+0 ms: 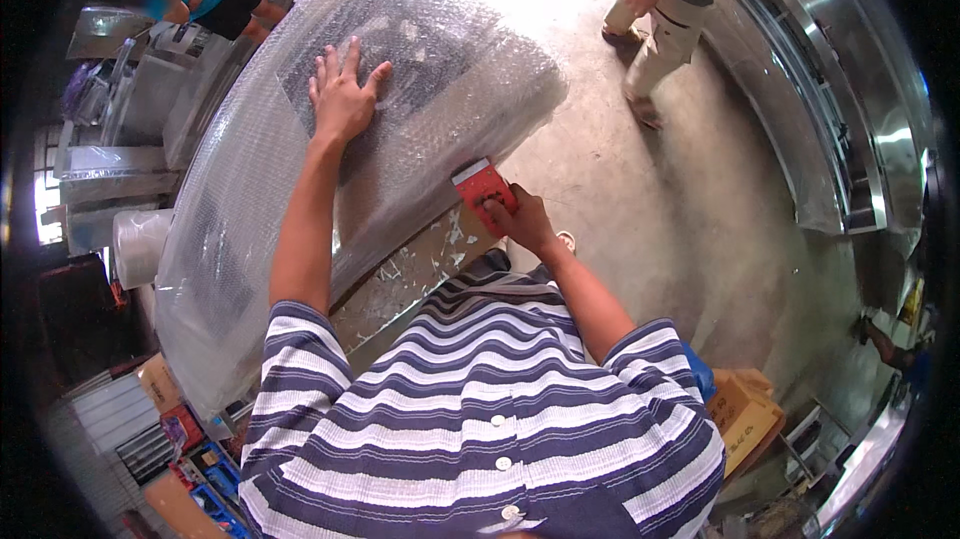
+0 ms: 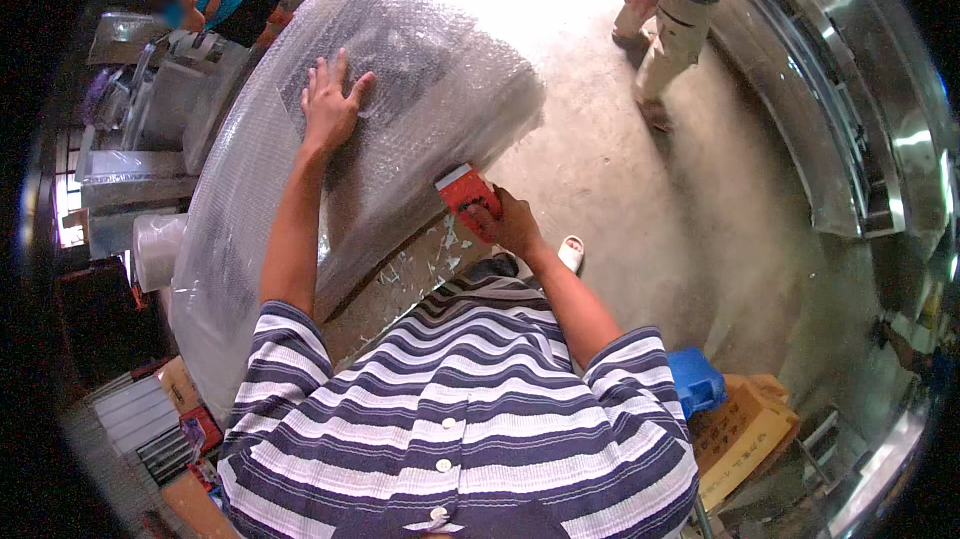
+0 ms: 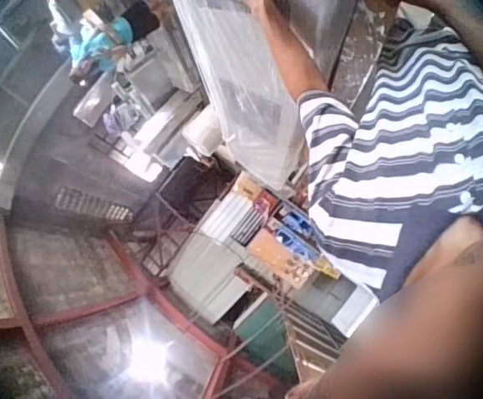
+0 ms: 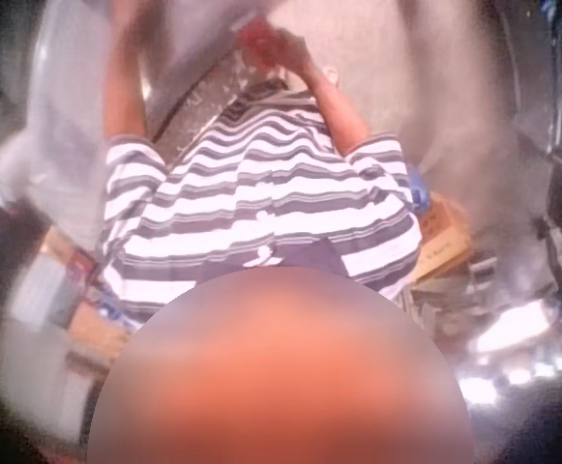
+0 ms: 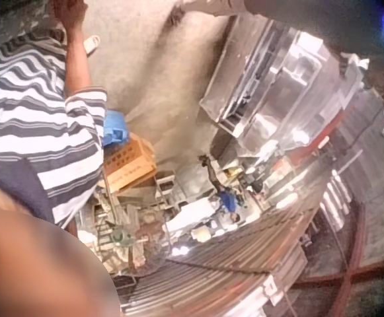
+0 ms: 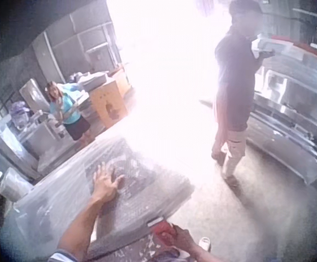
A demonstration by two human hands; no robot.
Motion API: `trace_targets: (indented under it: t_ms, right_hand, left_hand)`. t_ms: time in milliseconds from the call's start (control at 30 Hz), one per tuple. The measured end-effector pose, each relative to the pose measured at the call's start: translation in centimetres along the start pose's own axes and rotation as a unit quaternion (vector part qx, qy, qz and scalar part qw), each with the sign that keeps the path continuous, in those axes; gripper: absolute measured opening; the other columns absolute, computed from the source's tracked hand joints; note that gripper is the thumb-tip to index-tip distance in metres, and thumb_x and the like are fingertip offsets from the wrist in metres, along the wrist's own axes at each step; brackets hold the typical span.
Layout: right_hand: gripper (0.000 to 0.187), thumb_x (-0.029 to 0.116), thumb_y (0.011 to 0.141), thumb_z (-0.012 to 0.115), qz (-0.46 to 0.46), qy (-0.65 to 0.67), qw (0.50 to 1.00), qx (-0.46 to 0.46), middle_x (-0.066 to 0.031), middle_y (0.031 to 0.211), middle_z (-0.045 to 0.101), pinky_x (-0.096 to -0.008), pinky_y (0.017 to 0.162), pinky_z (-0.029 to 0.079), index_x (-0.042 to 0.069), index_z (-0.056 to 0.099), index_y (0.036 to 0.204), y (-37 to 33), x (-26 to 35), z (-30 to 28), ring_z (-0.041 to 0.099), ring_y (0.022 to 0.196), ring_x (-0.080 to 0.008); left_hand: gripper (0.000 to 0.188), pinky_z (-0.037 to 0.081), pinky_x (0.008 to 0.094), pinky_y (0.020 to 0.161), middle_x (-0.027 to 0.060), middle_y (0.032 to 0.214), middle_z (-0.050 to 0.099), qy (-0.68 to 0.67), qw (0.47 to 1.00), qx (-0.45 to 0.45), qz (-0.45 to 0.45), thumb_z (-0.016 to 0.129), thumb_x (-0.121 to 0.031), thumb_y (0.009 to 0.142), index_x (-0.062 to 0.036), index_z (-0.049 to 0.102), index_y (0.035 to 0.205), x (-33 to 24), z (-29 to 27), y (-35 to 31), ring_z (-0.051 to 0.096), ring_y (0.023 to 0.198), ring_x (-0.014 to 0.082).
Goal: The person wraps a large rectangular object with bubble wrap and secures it using a handheld tape dispenser. They smooth the wrap, apply tape along edges, and rotate the item to cover all sides.
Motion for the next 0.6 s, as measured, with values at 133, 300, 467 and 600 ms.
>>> trace_targets:
  t_ms: [133, 300, 467, 600]
  right_hand:
    - [0.062, 0.055, 0.091, 0.071, 0.029, -0.038, 0.999, -0.020, -0.0298, 0.094, 0.072, -0.0507, 0.078, 0.056, -0.003, 0.067, 0.111, -1.9, -3.4, 0.3, 0.071, 0.093, -0.0473]
    - [0.063, 0.059, 0.089, 0.071, 0.086, -0.167, 0.982, 0.021, -0.0273, 0.089, 0.073, -0.0482, 0.076, 0.056, -0.003, 0.073, 0.099, -2.2, -5.8, -1.0, 0.073, 0.087, -0.0425]
    - [0.057, 0.054, 0.090, 0.068, 0.108, -0.313, 0.942, 0.060, -0.0257, 0.102, 0.074, -0.0464, 0.082, 0.059, -0.002, 0.077, 0.098, 0.3, 2.2, -3.3, 0.073, 0.098, -0.0399]
    - [0.041, 0.039, 0.082, 0.074, 0.086, -0.483, 0.848, 0.201, -0.0224, 0.108, 0.074, -0.0465, 0.085, 0.060, 0.005, 0.079, 0.104, 0.4, -1.4, -2.8, 0.073, 0.100, -0.0395]
  left_hand:
    - [0.090, 0.008, 0.0569, 0.125, 0.0243, 0.169, 0.017, 0.016, 1.000, 0.007, -0.007, 0.043, -0.078, 0.095, -0.0232, 0.027, 0.164, 0.9, 0.3, 0.2, 0.012, 0.158, 0.0412]
    - [0.090, 0.008, 0.0571, 0.125, 0.0246, 0.169, 0.017, 0.019, 1.000, 0.004, -0.014, 0.042, -0.078, 0.095, -0.0238, 0.026, 0.165, 0.0, -0.4, 0.7, 0.011, 0.158, 0.0411]
    - [0.091, 0.007, 0.0565, 0.126, 0.0240, 0.170, 0.016, 0.020, 1.000, -0.001, -0.023, 0.042, -0.079, 0.095, -0.0230, 0.025, 0.165, 0.2, -0.1, 0.7, 0.011, 0.158, 0.0410]
    - [0.093, 0.007, 0.0556, 0.126, 0.0251, 0.170, 0.015, 0.001, 1.000, -0.008, -0.020, 0.044, -0.078, 0.094, -0.0218, 0.024, 0.165, -0.1, -0.6, 0.9, 0.010, 0.158, 0.0404]
Point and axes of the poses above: each hand's wrist, its own y-axis towards the middle knuckle, its own z-axis out of the palm, x = y × z, the point moved 7 cm from there along y, towards the middle knuckle
